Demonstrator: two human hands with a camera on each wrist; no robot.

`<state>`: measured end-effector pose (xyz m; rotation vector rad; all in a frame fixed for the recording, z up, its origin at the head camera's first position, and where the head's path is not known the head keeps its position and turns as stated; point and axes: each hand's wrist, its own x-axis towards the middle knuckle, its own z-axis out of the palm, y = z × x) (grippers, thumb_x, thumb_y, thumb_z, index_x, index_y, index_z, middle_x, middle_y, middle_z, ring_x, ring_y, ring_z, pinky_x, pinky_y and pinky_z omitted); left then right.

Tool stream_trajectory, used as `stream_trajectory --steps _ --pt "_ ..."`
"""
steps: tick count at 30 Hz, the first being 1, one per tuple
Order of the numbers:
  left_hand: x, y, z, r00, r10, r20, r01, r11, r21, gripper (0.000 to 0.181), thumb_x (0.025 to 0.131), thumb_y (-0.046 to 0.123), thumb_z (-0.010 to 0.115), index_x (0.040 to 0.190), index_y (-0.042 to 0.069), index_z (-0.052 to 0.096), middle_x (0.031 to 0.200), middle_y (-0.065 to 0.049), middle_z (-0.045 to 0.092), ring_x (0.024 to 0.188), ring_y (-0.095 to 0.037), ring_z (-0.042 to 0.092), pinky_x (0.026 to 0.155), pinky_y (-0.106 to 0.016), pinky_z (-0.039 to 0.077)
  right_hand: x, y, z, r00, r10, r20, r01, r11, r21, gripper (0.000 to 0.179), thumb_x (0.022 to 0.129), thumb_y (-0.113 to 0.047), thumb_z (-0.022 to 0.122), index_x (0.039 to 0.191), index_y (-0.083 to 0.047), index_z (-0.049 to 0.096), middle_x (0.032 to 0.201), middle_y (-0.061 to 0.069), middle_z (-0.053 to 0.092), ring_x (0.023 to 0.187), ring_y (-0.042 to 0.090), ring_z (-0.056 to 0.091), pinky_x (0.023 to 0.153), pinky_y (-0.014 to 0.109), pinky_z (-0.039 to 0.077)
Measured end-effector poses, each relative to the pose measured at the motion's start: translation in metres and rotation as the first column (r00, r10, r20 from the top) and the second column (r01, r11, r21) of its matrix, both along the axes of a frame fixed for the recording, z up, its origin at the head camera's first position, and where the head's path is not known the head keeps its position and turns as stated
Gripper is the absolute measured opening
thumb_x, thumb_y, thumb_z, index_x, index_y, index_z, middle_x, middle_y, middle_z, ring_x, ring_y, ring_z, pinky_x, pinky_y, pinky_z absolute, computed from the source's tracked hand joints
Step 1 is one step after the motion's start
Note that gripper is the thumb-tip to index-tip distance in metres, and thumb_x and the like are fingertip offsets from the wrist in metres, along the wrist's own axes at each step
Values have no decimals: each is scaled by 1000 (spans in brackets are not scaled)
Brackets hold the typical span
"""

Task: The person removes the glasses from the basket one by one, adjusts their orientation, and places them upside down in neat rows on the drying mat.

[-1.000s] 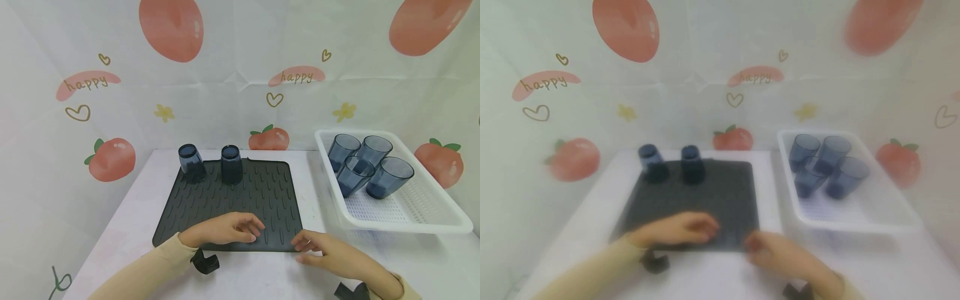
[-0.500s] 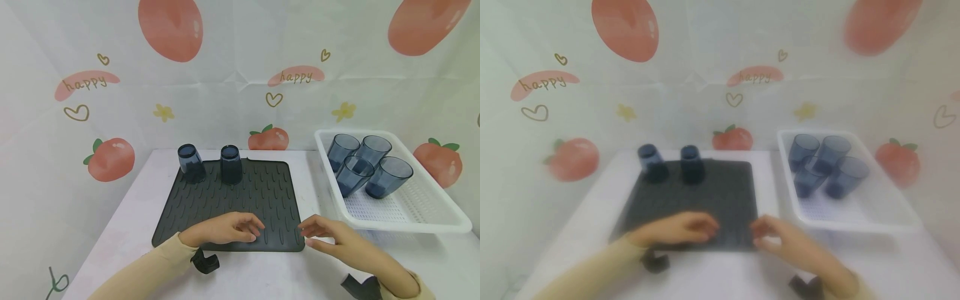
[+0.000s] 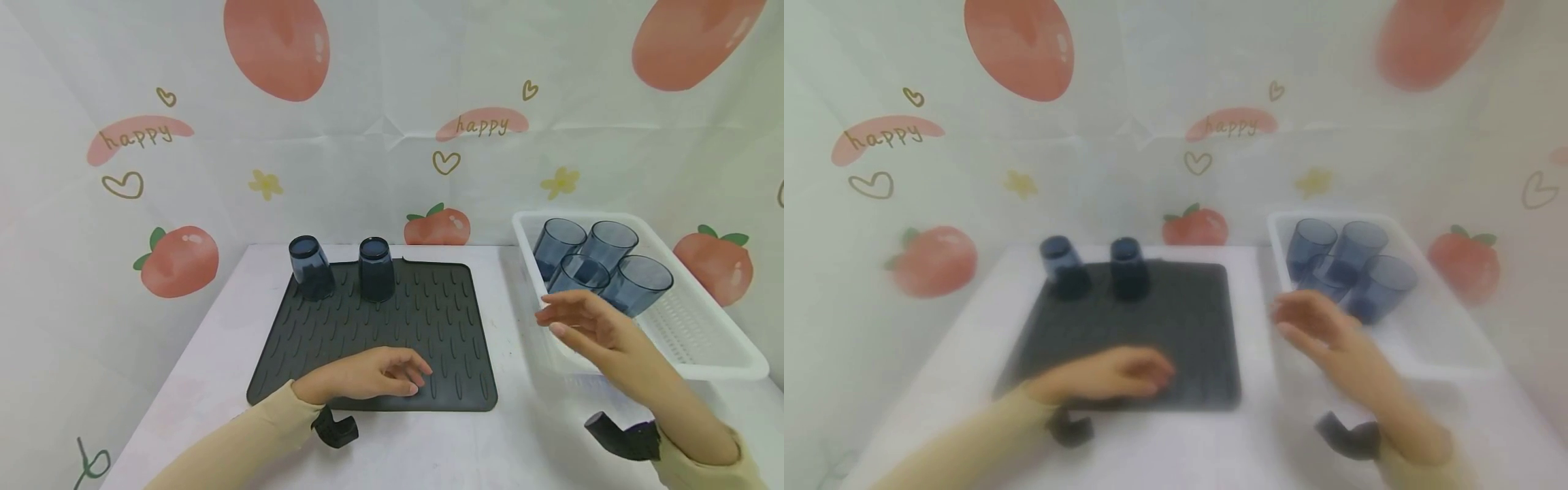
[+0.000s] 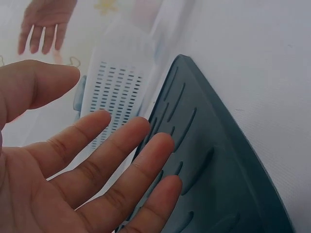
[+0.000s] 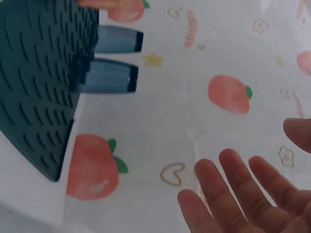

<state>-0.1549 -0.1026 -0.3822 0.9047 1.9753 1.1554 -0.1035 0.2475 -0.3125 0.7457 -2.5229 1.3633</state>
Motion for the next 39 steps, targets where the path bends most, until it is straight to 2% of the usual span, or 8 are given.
stream_trajectory --steps 8,13,17,22,24,26,32,39 --pt "0 2 2 1000 10 12 -10 1000 -2 34 98 13 57 130 1 55 122 -17 62 102 -9 63 85 -20 50 -25 29 19 994 -111 22 112 991 -73 35 97 4 51 128 -11 54 109 -13 67 100 -3 63 85 6 44" --pt "1 2 1 1000 11 16 -11 1000 0 34 97 14 57 129 1 55 122 -16 63 103 -9 63 86 -20 49 -40 45 27 990 -113 87 132 957 -259 32 98 1 51 127 -12 54 110 -11 68 97 0 65 83 8 47" --pt "-1 2 -3 1000 8 7 -8 1000 2 34 97 15 57 129 3 55 121 -14 63 103 -7 63 86 -20 49 -51 58 33 990 -63 125 115 875 -470 31 97 3 52 125 -10 56 108 -7 70 95 2 68 82 9 49" --pt "-2 1 -7 1000 8 0 -8 1000 3 34 97 16 58 129 4 56 121 -12 63 102 -5 63 86 -21 50 -64 73 33 997 -6 77 57 729 -682 33 94 13 48 119 -4 59 103 2 73 91 10 71 79 16 54" --pt "-1 1 -6 1000 9 2 -9 1000 2 34 98 16 57 129 4 56 121 -13 63 102 -5 63 86 -21 49 -68 79 33 998 -15 63 55 705 -707 33 94 15 48 118 -4 59 103 3 73 92 10 71 79 16 54" --pt "-1 1 -5 1000 8 3 -8 1000 2 34 98 15 57 129 3 55 121 -13 63 102 -6 63 86 -20 49 -72 88 32 998 -23 58 57 716 -696 34 94 15 47 120 -4 58 105 1 72 95 8 69 80 13 52" --pt "0 2 -4 1000 6 4 -6 1000 -3 34 98 14 57 129 3 55 121 -14 63 104 -9 63 86 -20 49 -90 118 22 995 -50 91 92 825 -558 39 95 11 48 127 -10 55 114 -6 66 103 0 63 84 6 46" --pt "0 2 -3 1000 6 -1 -6 1000 -11 34 98 15 57 129 3 55 121 -13 63 102 -5 63 86 -20 49 -105 143 15 971 -176 164 228 887 -401 36 97 2 52 124 -21 57 107 -20 64 96 -9 60 78 3 42"
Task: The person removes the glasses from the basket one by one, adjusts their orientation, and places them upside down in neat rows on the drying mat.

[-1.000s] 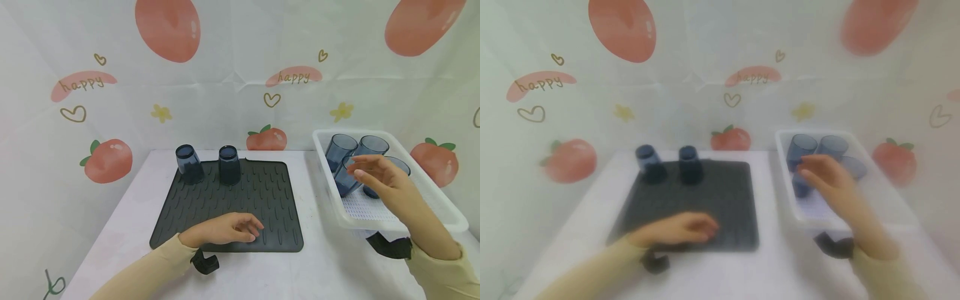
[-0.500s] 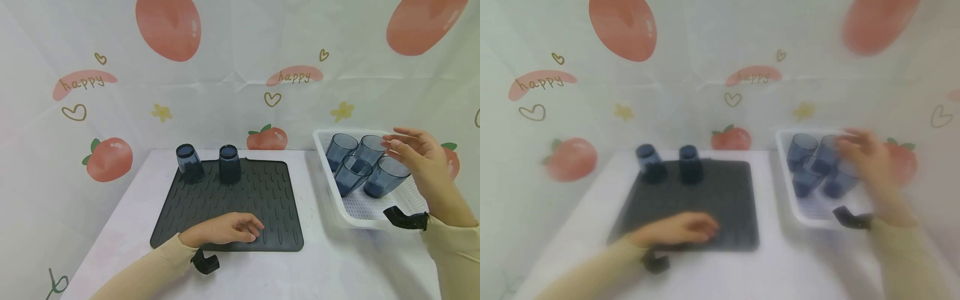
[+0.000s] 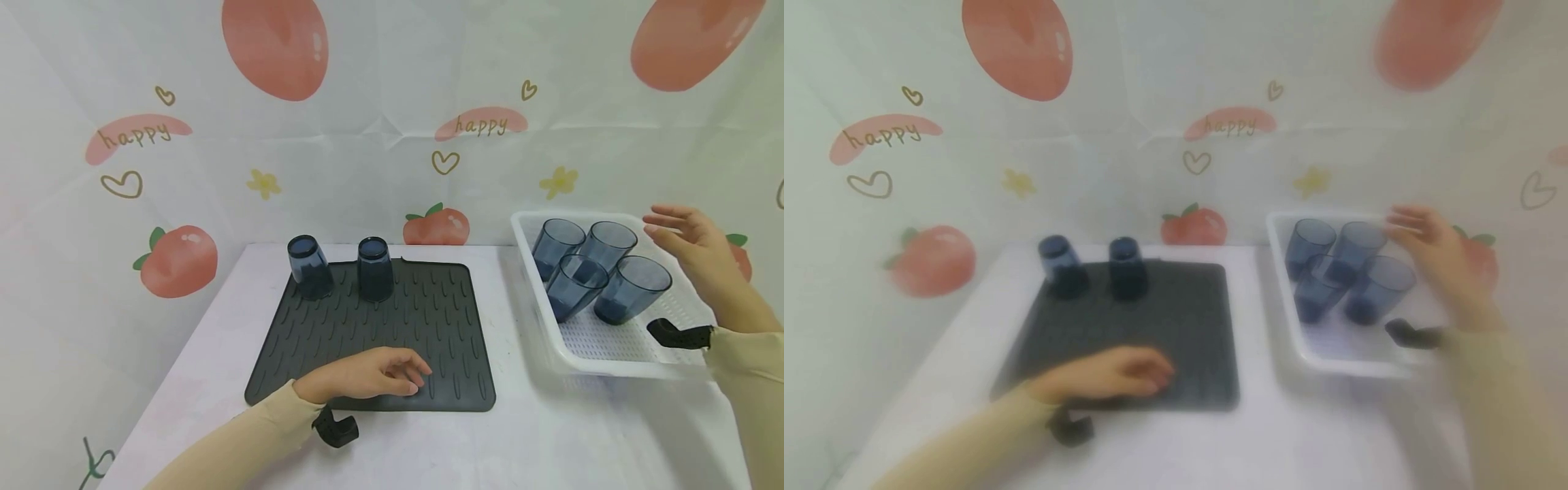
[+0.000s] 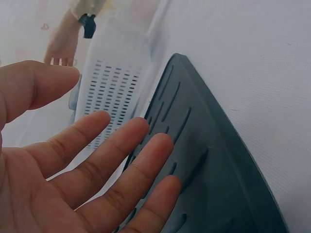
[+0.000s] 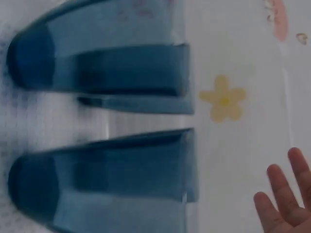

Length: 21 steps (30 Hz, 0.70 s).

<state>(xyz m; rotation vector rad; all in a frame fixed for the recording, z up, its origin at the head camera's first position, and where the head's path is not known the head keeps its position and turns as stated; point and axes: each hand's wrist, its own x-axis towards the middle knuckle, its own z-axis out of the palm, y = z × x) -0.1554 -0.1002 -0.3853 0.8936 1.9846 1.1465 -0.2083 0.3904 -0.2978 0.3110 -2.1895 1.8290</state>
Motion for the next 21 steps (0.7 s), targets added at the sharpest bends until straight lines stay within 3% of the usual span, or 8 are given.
stream_trajectory --steps 2,5,10,13,16,17,21 --pt "0 0 0 1000 0 -4 0 1000 -2 34 98 15 57 130 4 55 120 -12 63 103 -6 63 86 -20 49 -3 6 -2 998 -62 31 58 991 122 36 97 -1 54 123 -26 57 104 -27 62 94 -14 57 76 3 40" --pt "-1 0 -1 1000 -1 -4 1 1000 -2 34 98 15 57 130 4 56 120 -12 64 103 -7 63 87 -20 49 -7 14 -4 989 -134 60 108 941 320 35 97 -9 57 121 -34 53 102 -36 56 92 -20 52 73 3 36" --pt "-1 0 -1 1000 -3 2 3 1000 5 34 98 16 58 130 4 55 120 -12 63 103 -7 63 86 -20 50 -12 25 -10 975 -177 134 85 857 508 33 97 -25 60 122 -42 46 101 -41 48 89 -25 43 76 8 34" --pt "-1 0 -1 1000 -3 -1 3 1000 5 34 98 17 58 130 5 56 120 -11 64 102 -6 63 86 -21 50 -13 33 -14 968 -175 178 48 830 555 34 96 -29 60 124 -40 45 101 -41 46 90 -26 41 75 9 34" --pt "-1 0 0 1000 -1 -4 1 1000 4 35 97 18 58 130 6 56 120 -11 64 102 -5 63 86 -21 50 -14 41 -18 964 -150 221 -3 823 568 32 97 -29 60 124 -36 45 102 -41 44 89 -26 41 69 9 33" --pt "-1 0 0 1000 0 -5 0 1000 4 35 97 18 58 130 6 56 120 -11 64 102 -5 63 86 -21 50 -15 43 -20 961 -137 239 -23 824 567 32 97 -29 60 124 -35 45 102 -41 44 90 -26 40 76 11 37" --pt "-1 0 1 1000 0 -8 0 1000 2 35 97 18 59 130 6 56 120 -11 64 102 -5 63 86 -21 50 -15 48 -24 953 -107 284 -87 800 593 38 97 -28 60 131 -24 43 103 -39 42 91 -25 38 76 13 40"
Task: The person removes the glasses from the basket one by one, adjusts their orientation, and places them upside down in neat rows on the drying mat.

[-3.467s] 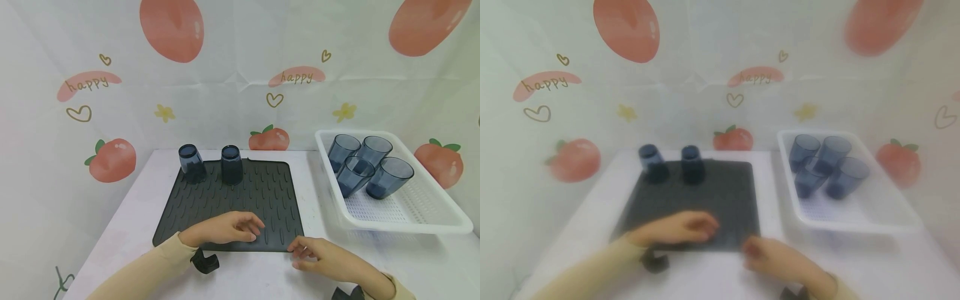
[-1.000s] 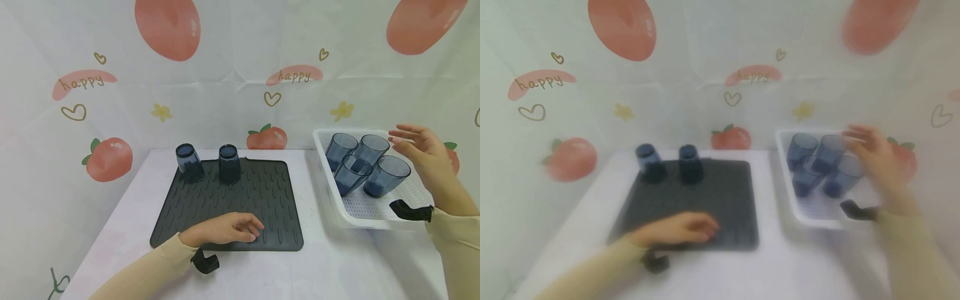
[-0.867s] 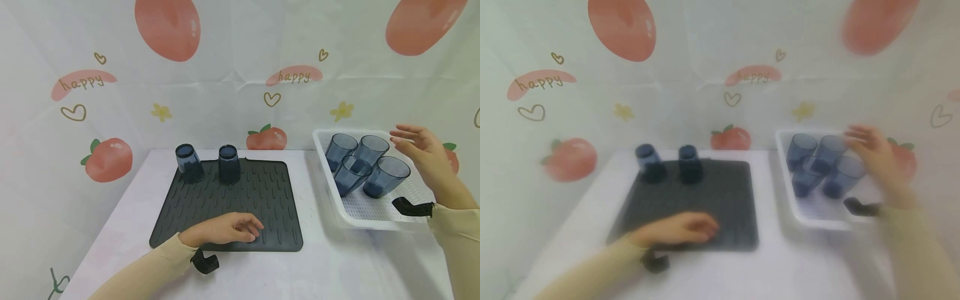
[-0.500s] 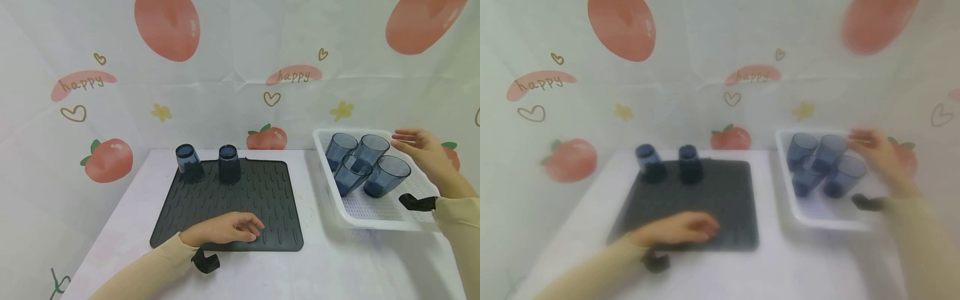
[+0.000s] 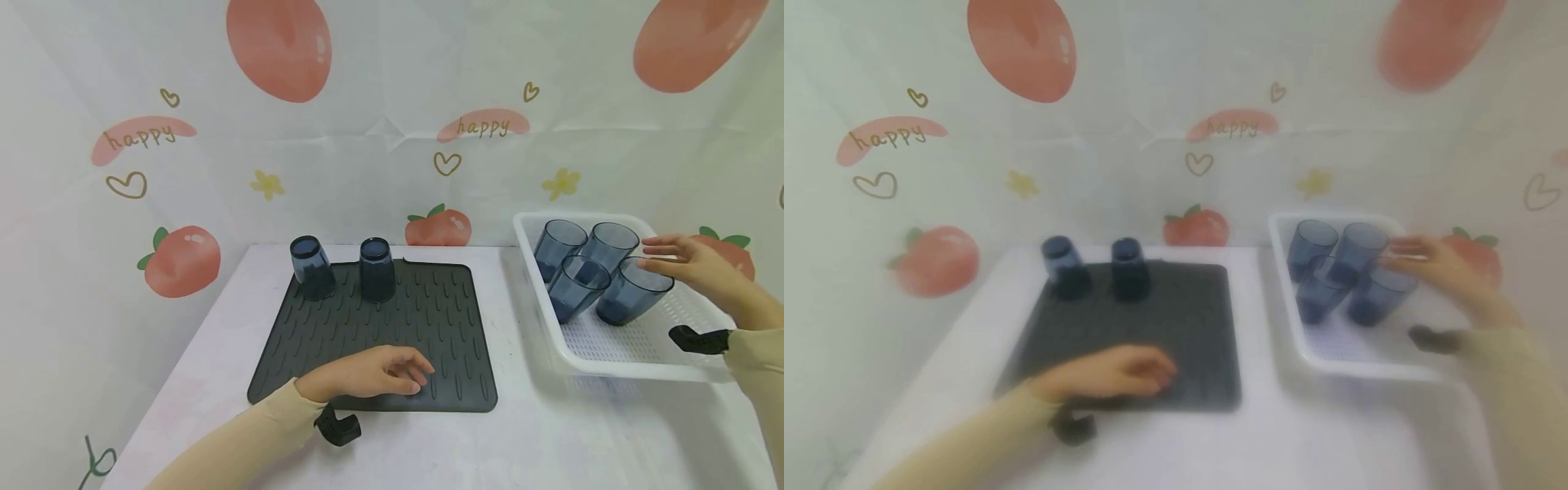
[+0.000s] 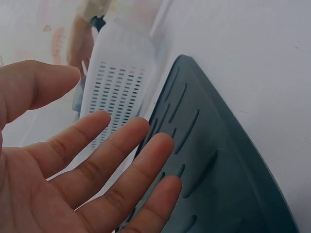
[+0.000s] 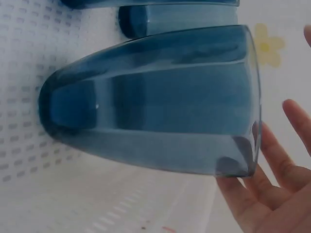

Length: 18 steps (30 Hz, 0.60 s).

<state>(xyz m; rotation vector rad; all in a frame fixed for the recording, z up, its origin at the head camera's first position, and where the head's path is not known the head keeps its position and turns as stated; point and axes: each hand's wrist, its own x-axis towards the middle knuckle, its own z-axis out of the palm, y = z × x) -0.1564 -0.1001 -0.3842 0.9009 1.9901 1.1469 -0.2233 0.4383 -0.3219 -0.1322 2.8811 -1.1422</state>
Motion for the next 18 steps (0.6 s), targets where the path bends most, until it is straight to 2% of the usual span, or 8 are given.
stream_trajectory --steps 3,6,10,11,12,13,15,18 --pt "0 -1 -1 1000 0 -5 0 1000 -3 35 97 19 58 130 6 56 120 -11 64 102 -5 63 86 -21 50 2 1 -3 1000 19 21 -20 999 31 47 96 -26 61 136 -12 40 108 -32 42 91 -26 37 69 8 37" --pt "0 -1 1 1000 3 -5 -3 1000 -10 35 97 18 58 130 6 56 120 -11 63 102 -5 62 86 -20 50 3 2 -4 998 35 60 -39 997 68 60 96 -27 61 142 -1 32 129 -5 49 91 -23 34 67 8 37" --pt "1 -1 3 1000 6 -3 -6 1000 -11 35 97 16 58 129 4 56 120 -13 63 101 -5 62 85 -20 50 1 1 -7 991 39 124 -54 991 120 73 96 -32 60 147 5 22 143 38 31 117 18 49 67 11 38" --pt "2 -1 4 1000 7 -2 -7 1000 -10 34 97 16 58 129 4 56 120 -13 63 101 -5 62 85 -20 50 0 0 -7 990 39 134 -57 990 131 75 96 -32 61 147 5 21 143 38 31 120 31 47 67 11 38" --pt "2 -1 4 1000 8 -2 -8 1000 -10 34 97 15 58 129 3 56 120 -14 63 101 -5 62 85 -20 50 -1 0 -8 988 45 145 -64 989 132 76 96 -32 61 147 5 20 143 39 31 120 32 47 67 11 39" --pt "2 -1 5 1000 9 -1 -9 1000 -9 34 97 15 58 129 3 55 120 -14 63 101 -5 62 85 -20 50 -2 0 -9 987 52 153 -72 989 127 76 95 -32 61 147 6 19 143 40 30 120 29 49 68 11 39" --pt "2 0 6 1000 10 1 -10 1000 -7 35 97 15 58 129 2 55 120 -15 63 101 -5 62 85 -20 50 -3 1 -10 985 68 157 -87 989 117 78 95 -30 63 147 6 19 142 40 31 109 1 52 68 10 41" --pt "3 0 6 1000 6 2 -6 1000 -4 35 97 15 58 130 2 55 121 -15 62 101 -5 62 85 -20 50 -5 1 -12 984 83 158 -102 988 113 79 93 -28 65 147 6 19 142 39 32 93 -22 37 69 9 42"
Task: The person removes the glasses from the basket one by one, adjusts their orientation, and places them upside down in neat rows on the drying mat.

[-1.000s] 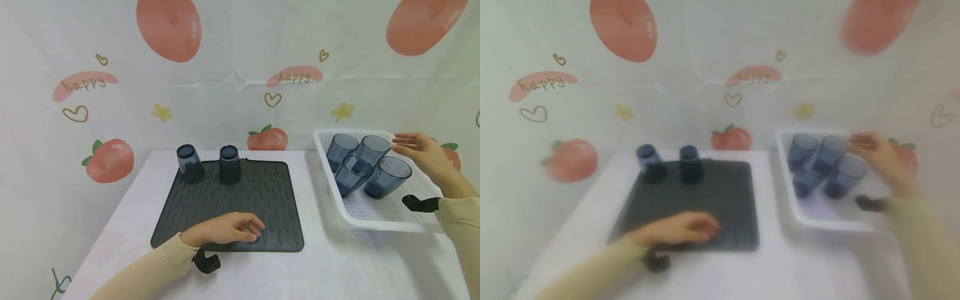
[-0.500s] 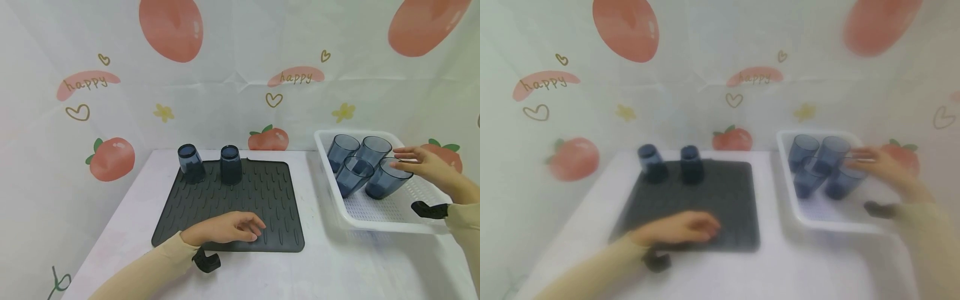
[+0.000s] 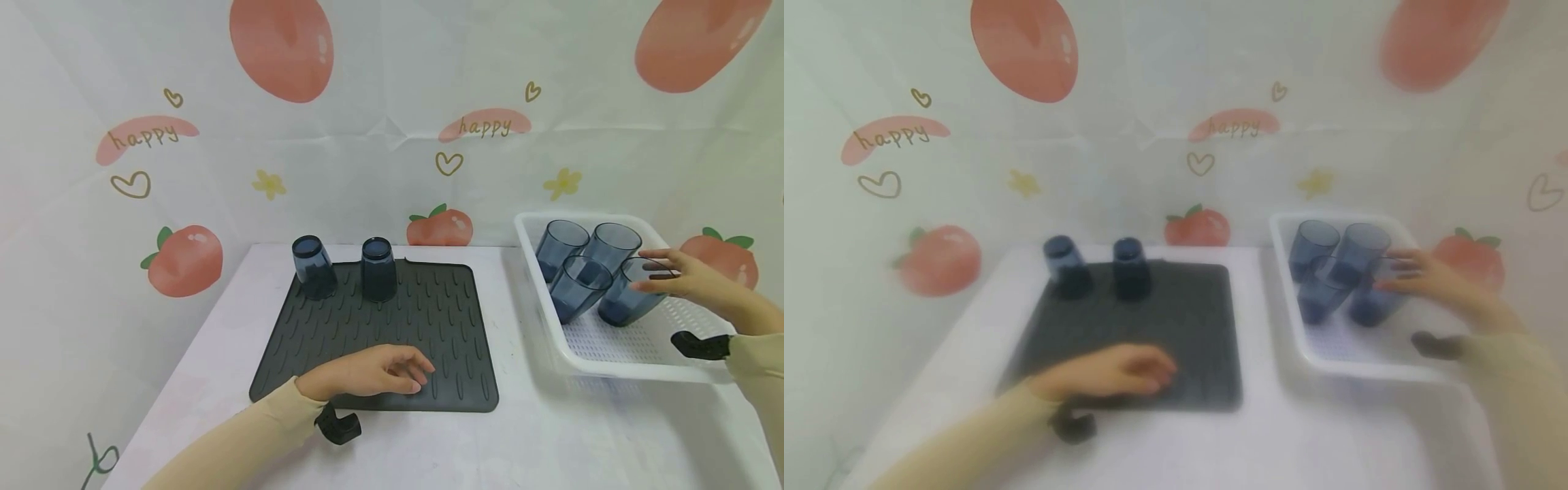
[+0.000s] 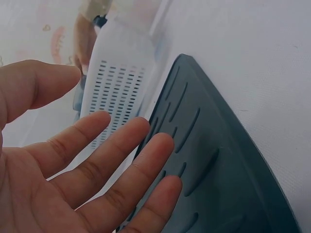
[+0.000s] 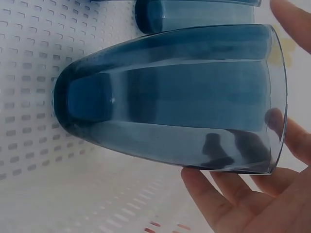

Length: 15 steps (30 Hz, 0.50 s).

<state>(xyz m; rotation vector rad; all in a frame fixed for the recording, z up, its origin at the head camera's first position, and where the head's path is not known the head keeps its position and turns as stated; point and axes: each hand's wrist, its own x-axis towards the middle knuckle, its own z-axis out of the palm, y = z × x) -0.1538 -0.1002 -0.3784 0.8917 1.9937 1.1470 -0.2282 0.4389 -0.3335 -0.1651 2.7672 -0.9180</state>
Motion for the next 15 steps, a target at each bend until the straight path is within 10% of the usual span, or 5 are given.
stream_trajectory --steps 6,9,15 --pt "-1 -1 -2 1000 -2 -3 2 1000 -3 35 97 16 58 130 3 55 120 -14 63 101 -5 63 85 -20 50 2 -2 -2 999 33 -10 -33 999 7 80 91 -21 68 146 7 17 140 42 32 101 -13 47 70 10 41" --pt "-2 -2 -5 1000 3 -5 -3 1000 -7 35 97 17 58 130 5 56 120 -13 63 101 -5 63 85 -21 50 2 -3 -2 999 32 -3 -32 999 10 82 91 -21 68 146 7 15 140 42 31 116 22 52 70 10 42" --pt "-4 -4 -8 1000 5 -1 -5 1000 -7 34 97 18 58 130 6 56 121 -12 63 101 -5 63 85 -21 50 0 -2 -7 999 25 -27 -25 1000 -13 84 87 -17 72 144 7 16 137 43 33 91 -16 45 70 13 45"
